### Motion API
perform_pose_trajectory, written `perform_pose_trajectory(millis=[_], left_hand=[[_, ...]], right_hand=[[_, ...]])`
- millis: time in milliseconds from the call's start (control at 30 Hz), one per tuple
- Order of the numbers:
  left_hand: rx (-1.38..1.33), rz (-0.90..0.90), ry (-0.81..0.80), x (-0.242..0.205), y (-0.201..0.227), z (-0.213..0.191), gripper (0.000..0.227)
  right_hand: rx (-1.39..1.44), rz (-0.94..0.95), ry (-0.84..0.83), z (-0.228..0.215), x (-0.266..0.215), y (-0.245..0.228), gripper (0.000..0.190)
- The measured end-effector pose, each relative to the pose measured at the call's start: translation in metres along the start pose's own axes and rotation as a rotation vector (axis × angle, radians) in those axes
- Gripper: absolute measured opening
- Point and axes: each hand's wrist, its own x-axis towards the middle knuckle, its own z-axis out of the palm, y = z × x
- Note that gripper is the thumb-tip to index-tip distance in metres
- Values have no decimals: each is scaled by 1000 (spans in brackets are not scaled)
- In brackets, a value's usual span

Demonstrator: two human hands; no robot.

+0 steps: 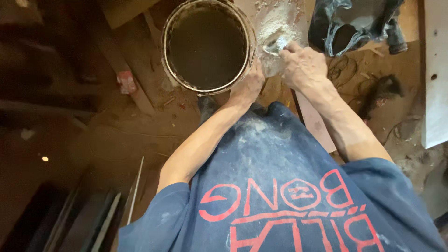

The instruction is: The person uses a putty knife to repeatedly scrape and mix a white paste-like substance on a flat board, occasionally dipping the tool into a bucket of dark liquid. The person continues to blend the mixture on the board for the duration of the clip.

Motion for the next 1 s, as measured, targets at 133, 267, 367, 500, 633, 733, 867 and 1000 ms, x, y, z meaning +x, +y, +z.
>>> perform_pose_trajectory(millis=[133, 267, 367, 500, 633, 733, 867, 1000], left_hand=[[-57, -3, -24, 0, -2, -3, 50], [-80, -58, 43, -3, 1, -4, 47], [-119, -94, 57, 0, -1, -7, 46], [-131, -70, -9, -2, -1, -11, 45], [-154, -44, 20, -1, -3, -12, 42], [-233, -56, 66, 1, -2, -9, 46], [-225, -19, -18, -1, 2, 5, 46], [-304, -33, -21, 1, 5, 18, 50]], right_hand=[[47, -16, 77, -2, 7, 3, 43], [6, -44, 80, -4, 3, 2, 36], [53, -61, 66, -7, 5, 0, 50], [133, -4, 72, 3, 0, 1, 45], [330, -7, 347, 16, -20, 17, 31], [997, 227, 330, 37, -54, 28, 31], [1828, 447, 246, 72, -76, 33, 37], [1901, 580, 189, 93, -74, 31, 35]])
